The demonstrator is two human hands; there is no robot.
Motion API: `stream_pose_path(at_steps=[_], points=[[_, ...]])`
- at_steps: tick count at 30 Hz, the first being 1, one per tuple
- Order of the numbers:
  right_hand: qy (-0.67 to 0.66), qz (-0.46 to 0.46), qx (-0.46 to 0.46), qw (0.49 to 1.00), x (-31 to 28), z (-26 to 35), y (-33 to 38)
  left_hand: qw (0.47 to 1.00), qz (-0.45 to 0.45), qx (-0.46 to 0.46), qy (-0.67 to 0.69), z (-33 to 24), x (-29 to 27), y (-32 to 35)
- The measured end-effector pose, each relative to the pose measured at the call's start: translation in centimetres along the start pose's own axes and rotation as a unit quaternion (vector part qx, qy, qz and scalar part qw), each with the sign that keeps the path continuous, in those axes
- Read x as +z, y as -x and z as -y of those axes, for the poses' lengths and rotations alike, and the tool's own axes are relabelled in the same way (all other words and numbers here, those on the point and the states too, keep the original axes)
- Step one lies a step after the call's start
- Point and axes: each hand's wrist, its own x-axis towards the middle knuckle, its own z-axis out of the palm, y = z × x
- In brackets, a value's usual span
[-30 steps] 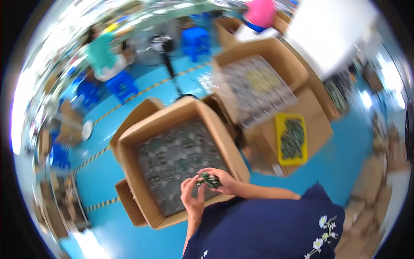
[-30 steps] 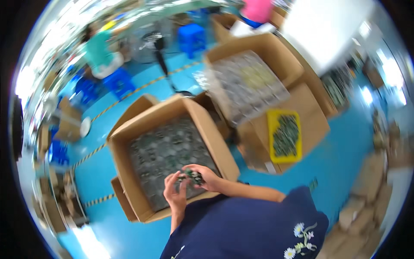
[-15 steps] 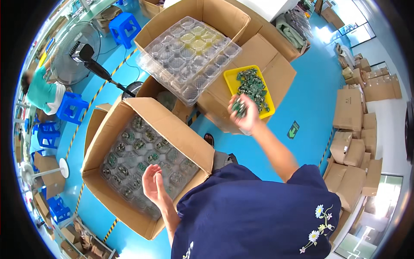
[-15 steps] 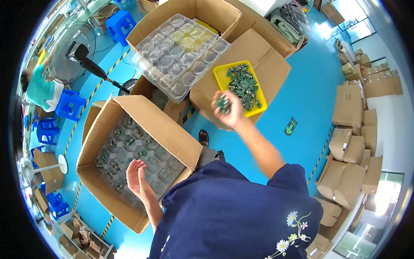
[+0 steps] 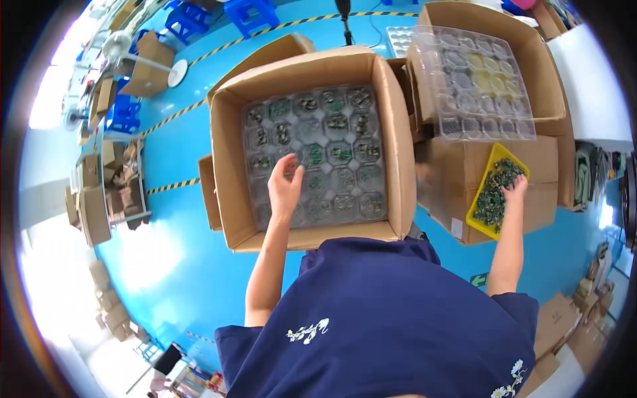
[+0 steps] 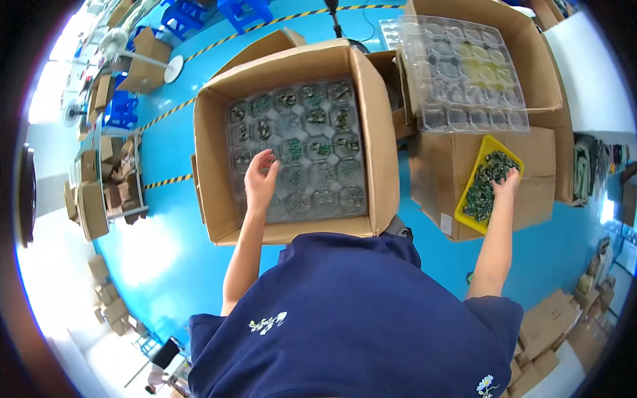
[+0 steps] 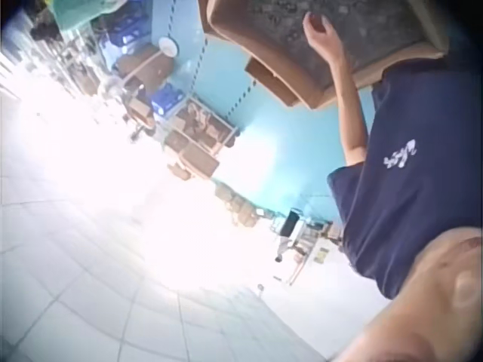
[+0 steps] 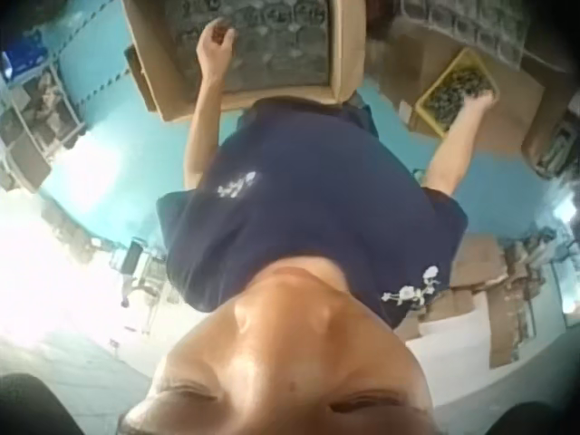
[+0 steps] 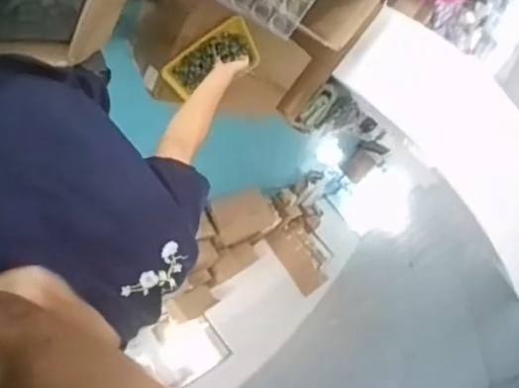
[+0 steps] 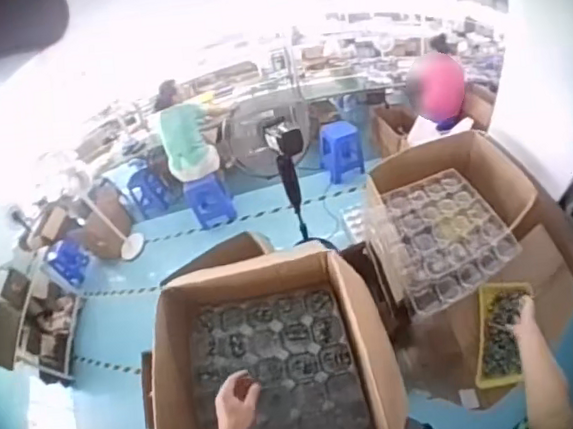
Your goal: Sorting and inspecting small printed circuit boards from a shipping tray into a secondary container.
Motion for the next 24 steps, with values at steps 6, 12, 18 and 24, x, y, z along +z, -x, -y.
stream_pose_path(at_steps=[6, 12, 18, 24], points=[[-0.079, 0.06, -0.12, 0.988, 11.8, -2.5, 14.5, 0.905, 0.028, 0.143, -0.398, 3.2, 2.4, -4.1], [0.141, 0.345, -0.491, 0.787, 16.9, -5.0, 32.8, 0.881, -0.086, 0.157, -0.439, 4.8, 4.0, -4.0], [0.339, 0.611, -0.278, 0.659, 22.1, -11.3, 36.7, 0.983, -0.035, 0.178, 0.003, 4.1, 6.0, -3.4], [0.352, 0.699, -0.316, 0.536, 29.1, -16.4, 32.0, 0.972, -0.014, 0.175, 0.155, 0.4, 2.5, 1.1]])
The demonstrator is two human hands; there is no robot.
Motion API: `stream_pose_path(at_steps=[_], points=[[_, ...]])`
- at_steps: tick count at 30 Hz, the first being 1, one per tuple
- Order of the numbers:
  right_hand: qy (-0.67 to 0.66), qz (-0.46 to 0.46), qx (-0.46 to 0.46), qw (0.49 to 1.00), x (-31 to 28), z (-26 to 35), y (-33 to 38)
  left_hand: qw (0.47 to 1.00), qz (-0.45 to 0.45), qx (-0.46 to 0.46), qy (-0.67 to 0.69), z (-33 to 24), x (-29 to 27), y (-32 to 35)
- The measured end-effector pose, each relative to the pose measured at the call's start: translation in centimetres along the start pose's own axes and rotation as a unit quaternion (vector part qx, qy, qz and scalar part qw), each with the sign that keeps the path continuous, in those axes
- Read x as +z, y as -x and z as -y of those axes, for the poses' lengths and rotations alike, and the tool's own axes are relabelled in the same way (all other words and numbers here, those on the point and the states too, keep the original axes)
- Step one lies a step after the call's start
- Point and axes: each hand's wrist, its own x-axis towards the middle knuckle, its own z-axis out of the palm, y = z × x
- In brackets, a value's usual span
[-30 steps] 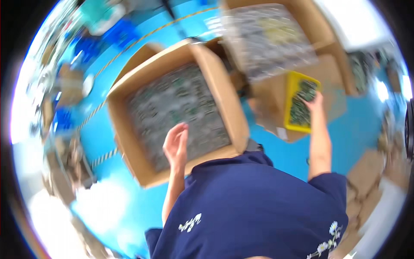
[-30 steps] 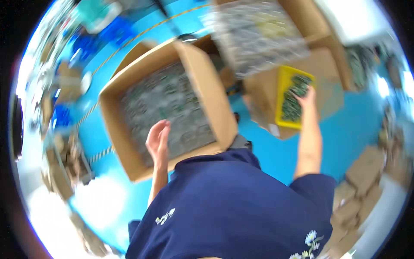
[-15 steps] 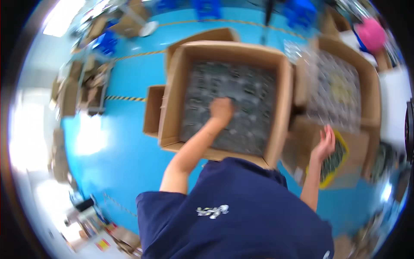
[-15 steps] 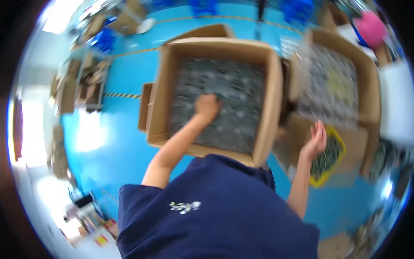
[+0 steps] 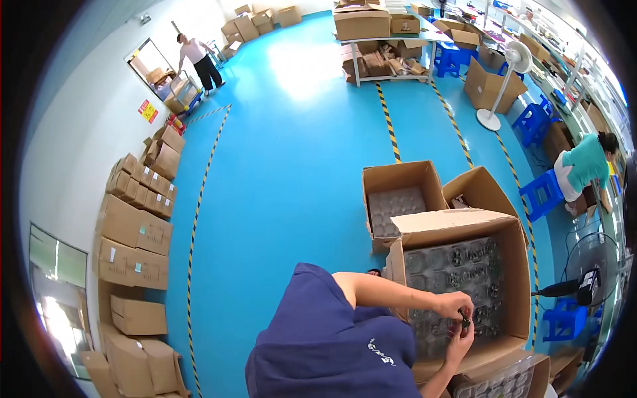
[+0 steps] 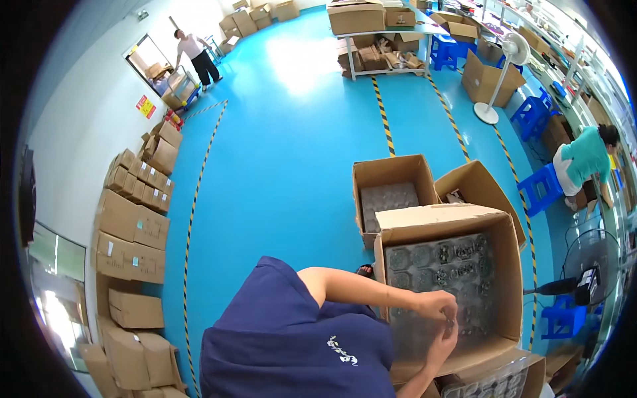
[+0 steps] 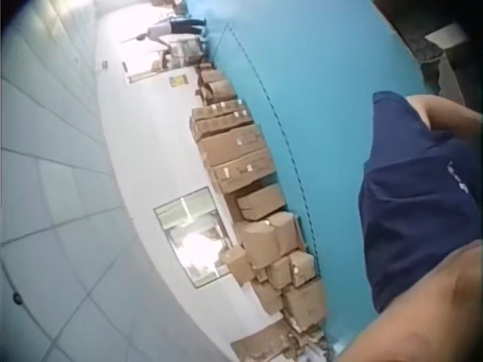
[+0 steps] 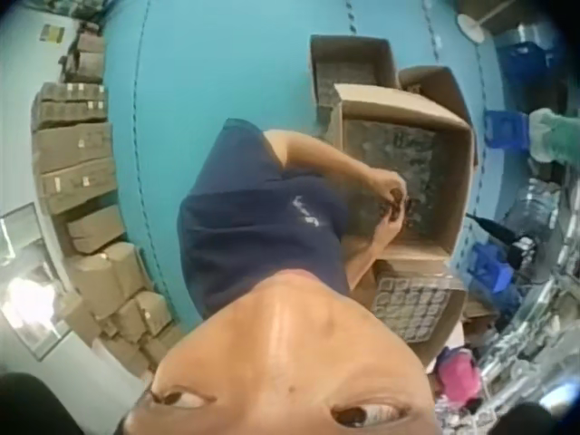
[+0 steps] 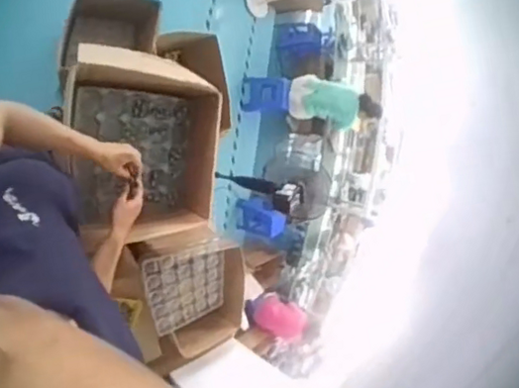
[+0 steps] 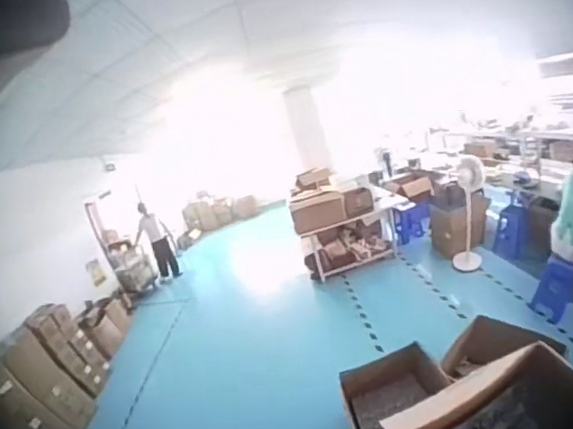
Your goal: Sorting and inspecting small printed circuit boards from a shipping tray into a secondary container.
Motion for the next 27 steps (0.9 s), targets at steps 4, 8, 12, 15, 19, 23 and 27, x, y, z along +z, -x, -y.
stream_pose_path(at_steps=[4, 8, 12, 15, 19, 23, 27], points=[[0.057, 0.007, -0.077, 0.995, 0.8, 1.0, -0.3, 0.993, -0.073, -0.094, 0.014, -0.3, -0.5, 1.6], [0.11, -0.005, 0.006, 0.994, 0.5, 5.1, 1.0, 0.996, -0.033, -0.064, 0.051, -0.5, -0.5, 1.7], [0.045, -0.069, 0.069, 0.994, 2.5, 8.8, 2.0, 0.976, -0.025, -0.212, 0.036, -2.1, -1.5, 2.4], [0.116, -0.198, 0.072, 0.971, 3.3, 10.1, 3.5, 0.99, -0.046, -0.132, -0.028, -2.6, 0.3, 2.0], [-0.062, -0.181, 0.075, 0.979, 3.9, 8.7, 3.9, 0.981, 0.026, -0.189, 0.045, -4.0, -2.1, 1.8], [-0.309, -0.001, 0.119, 0.944, 0.2, 10.7, 6.6, 0.925, 0.205, -0.232, 0.221, -5.4, -3.2, 0.7], [-0.355, -0.009, 0.1, 0.929, 0.1, 11.2, 8.5, 0.888, 0.284, -0.237, 0.272, -5.6, -3.0, -0.2]])
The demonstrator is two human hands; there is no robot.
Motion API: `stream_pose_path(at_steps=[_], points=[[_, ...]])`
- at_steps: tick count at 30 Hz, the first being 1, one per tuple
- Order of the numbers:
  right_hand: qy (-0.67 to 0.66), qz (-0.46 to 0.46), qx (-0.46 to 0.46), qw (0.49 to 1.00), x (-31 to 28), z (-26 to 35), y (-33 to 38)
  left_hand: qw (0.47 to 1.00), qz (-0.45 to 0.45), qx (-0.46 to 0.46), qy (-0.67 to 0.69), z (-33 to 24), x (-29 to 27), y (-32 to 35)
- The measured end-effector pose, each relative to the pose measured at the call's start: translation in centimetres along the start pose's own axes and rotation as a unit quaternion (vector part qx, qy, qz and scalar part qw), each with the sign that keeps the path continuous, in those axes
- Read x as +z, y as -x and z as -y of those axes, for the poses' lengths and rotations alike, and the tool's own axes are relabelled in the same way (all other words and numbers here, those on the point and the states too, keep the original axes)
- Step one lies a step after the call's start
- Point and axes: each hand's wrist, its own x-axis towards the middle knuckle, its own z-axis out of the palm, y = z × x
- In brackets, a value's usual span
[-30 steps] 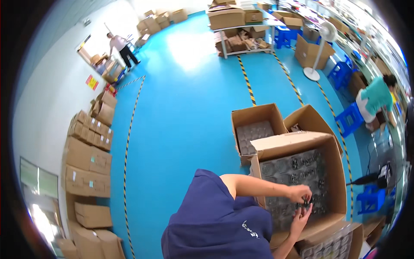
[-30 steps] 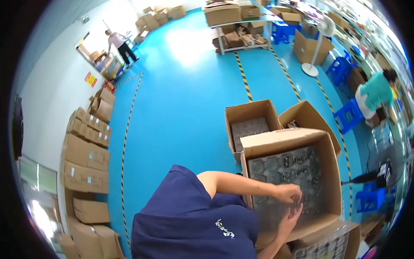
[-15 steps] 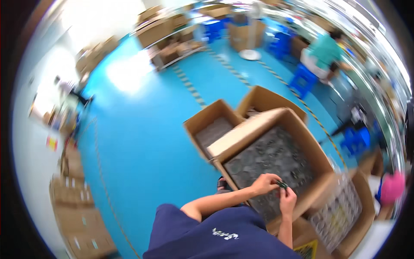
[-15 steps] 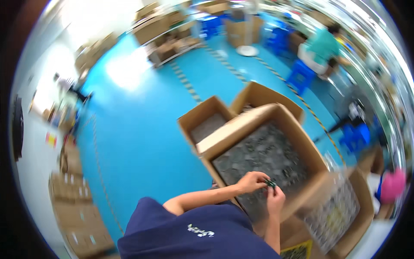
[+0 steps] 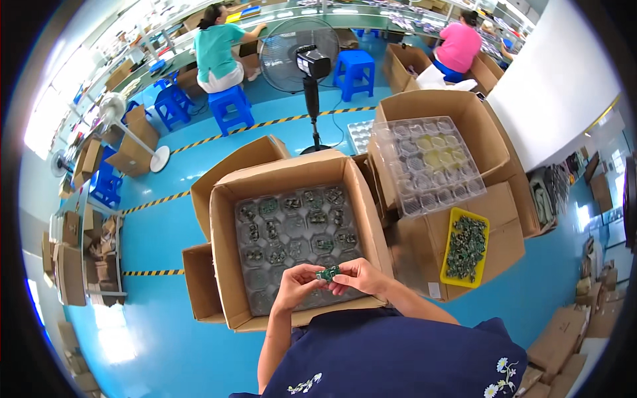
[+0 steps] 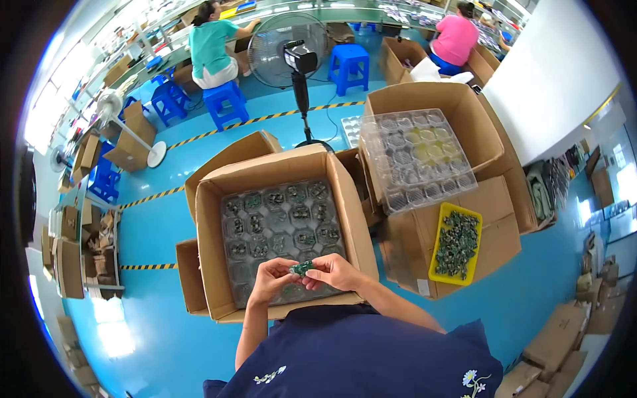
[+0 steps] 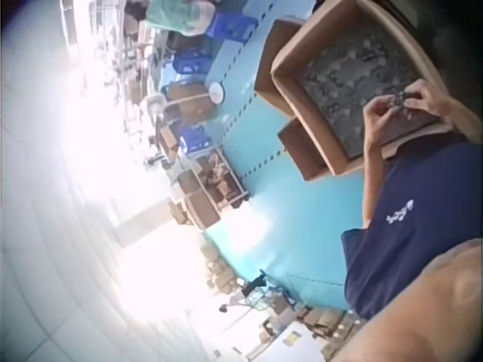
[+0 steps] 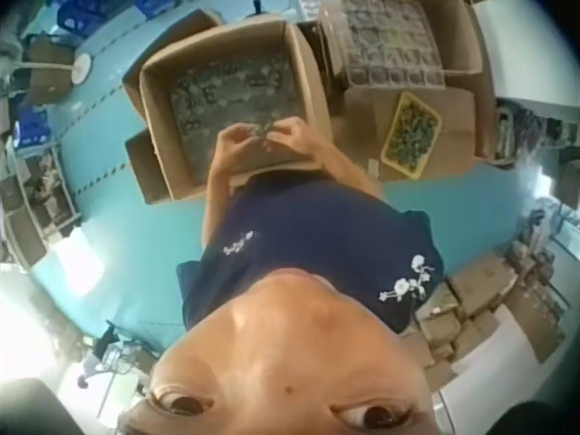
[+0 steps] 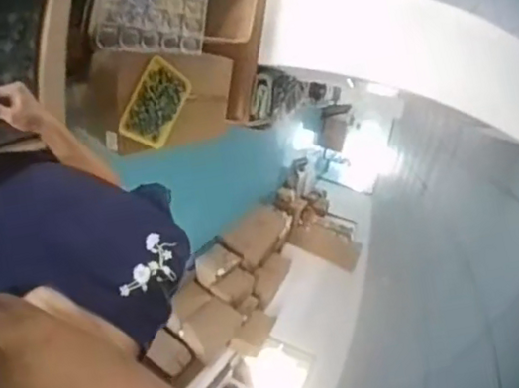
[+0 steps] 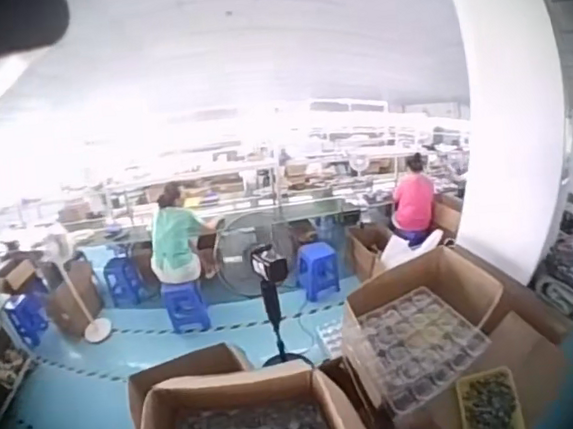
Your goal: Sorting and inspecting small printed circuit boards from a shipping tray into a secondary container.
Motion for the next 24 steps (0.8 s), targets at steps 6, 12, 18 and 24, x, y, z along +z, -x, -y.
stream_pose_path(at_steps=[6, 12, 18, 24], points=[[-0.154, -0.03, -0.016, 0.987, -0.3, -1.2, 2.2, 0.995, 0.046, 0.004, 0.094, 0.8, 1.5, -0.7], [-0.126, -0.195, -0.034, 0.972, -0.4, -3.5, 1.5, 0.982, -0.025, 0.139, -0.129, 0.7, 5.1, -1.7], [-0.418, -0.221, 0.075, 0.878, 0.6, -2.3, 1.5, 0.858, -0.024, 0.235, -0.455, -2.0, 9.3, -0.1], [-0.382, -0.198, 0.111, 0.896, -1.4, -6.2, 2.2, 0.869, -0.163, 0.099, -0.456, 1.2, 2.8, -4.6]])
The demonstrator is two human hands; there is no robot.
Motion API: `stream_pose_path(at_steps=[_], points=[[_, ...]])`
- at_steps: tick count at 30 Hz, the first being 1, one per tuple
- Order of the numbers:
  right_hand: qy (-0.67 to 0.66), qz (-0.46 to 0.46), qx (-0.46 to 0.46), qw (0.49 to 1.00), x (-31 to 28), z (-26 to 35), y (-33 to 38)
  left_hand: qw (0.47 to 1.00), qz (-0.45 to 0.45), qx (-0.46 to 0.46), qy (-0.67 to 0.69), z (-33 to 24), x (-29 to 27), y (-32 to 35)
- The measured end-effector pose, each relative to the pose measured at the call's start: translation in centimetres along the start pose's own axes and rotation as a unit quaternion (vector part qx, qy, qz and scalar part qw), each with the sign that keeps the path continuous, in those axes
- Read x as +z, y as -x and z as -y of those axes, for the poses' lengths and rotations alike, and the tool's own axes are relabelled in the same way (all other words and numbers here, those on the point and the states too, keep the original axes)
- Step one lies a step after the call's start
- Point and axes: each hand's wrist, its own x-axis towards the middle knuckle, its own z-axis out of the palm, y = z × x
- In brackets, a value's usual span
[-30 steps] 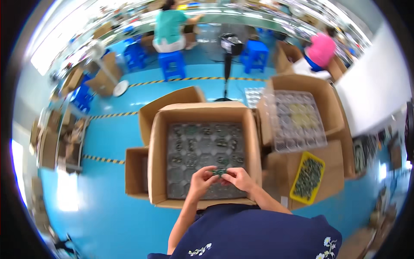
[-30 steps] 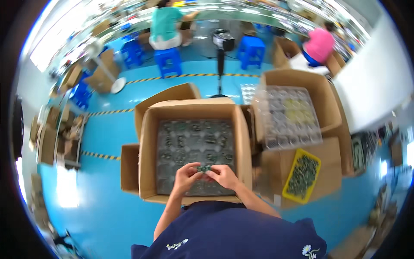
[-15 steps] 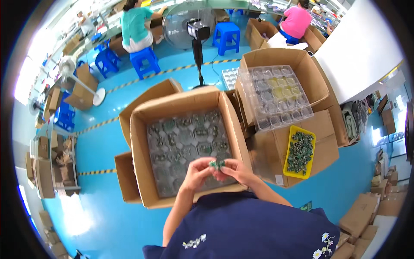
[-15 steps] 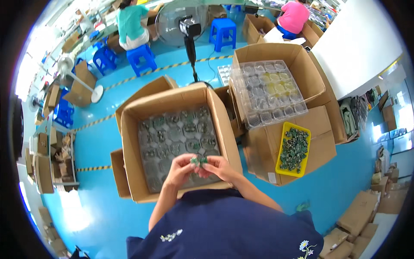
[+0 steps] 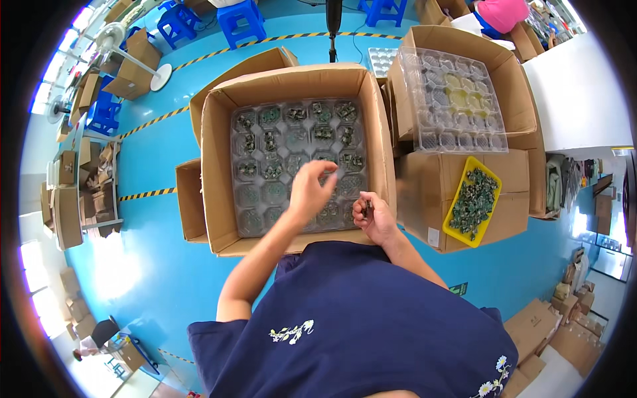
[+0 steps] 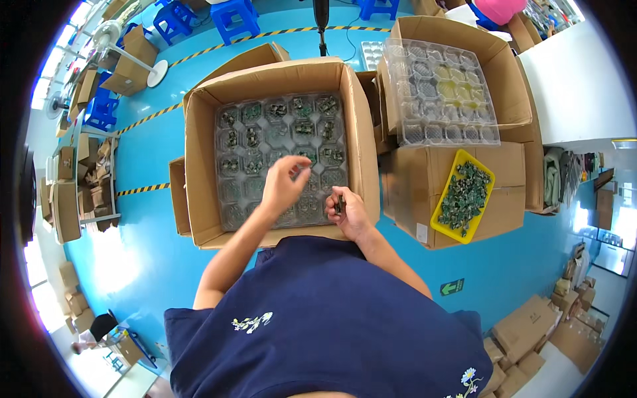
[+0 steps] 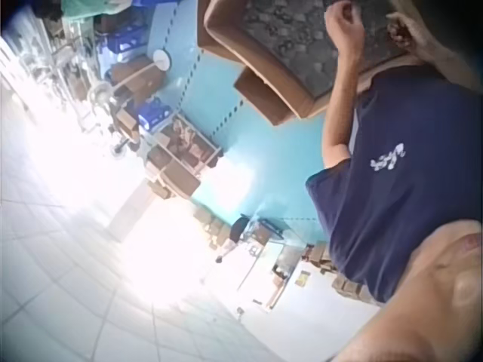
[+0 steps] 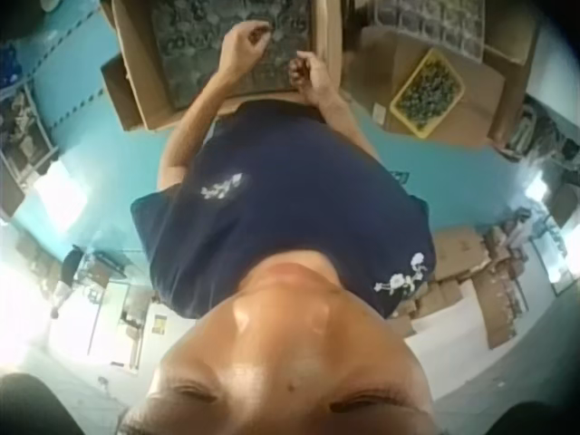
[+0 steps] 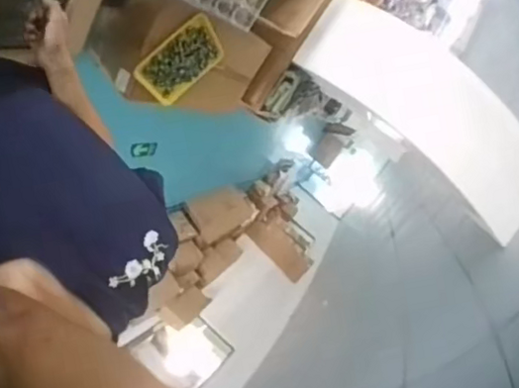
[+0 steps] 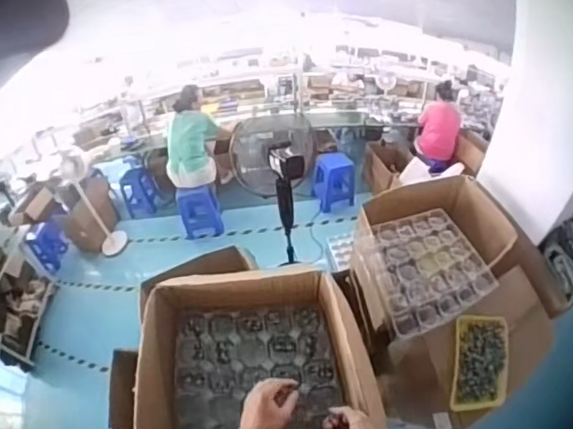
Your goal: Sorting and inspecting small printed circuit boards from a shipping tray into a secondary container.
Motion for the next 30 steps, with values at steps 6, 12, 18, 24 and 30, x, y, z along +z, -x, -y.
stream_pose_path(at_steps=[6, 12, 18, 24, 30], points=[[0.027, 0.019, -0.048, 0.998, 1.8, 0.0, 0.3, 0.919, 0.091, 0.114, -0.365, 9.3, 4.1, -4.3], [0.044, -0.011, -0.088, 0.995, 1.8, 0.1, -0.1, 0.868, 0.167, 0.152, -0.443, 8.6, 4.7, -5.9], [0.002, -0.071, -0.062, 0.996, 1.1, -0.7, -1.1, 0.944, 0.093, 0.169, -0.267, 6.5, 0.9, -4.8], [-0.127, 0.0, -0.002, 0.992, 2.7, 0.3, -1.8, 0.977, 0.151, 0.153, 0.005, -4.7, -1.4, 0.4], [-0.186, 0.121, 0.07, 0.973, 2.4, 1.3, 0.6, 0.996, 0.045, 0.051, 0.053, -1.6, 1.5, -4.4]])
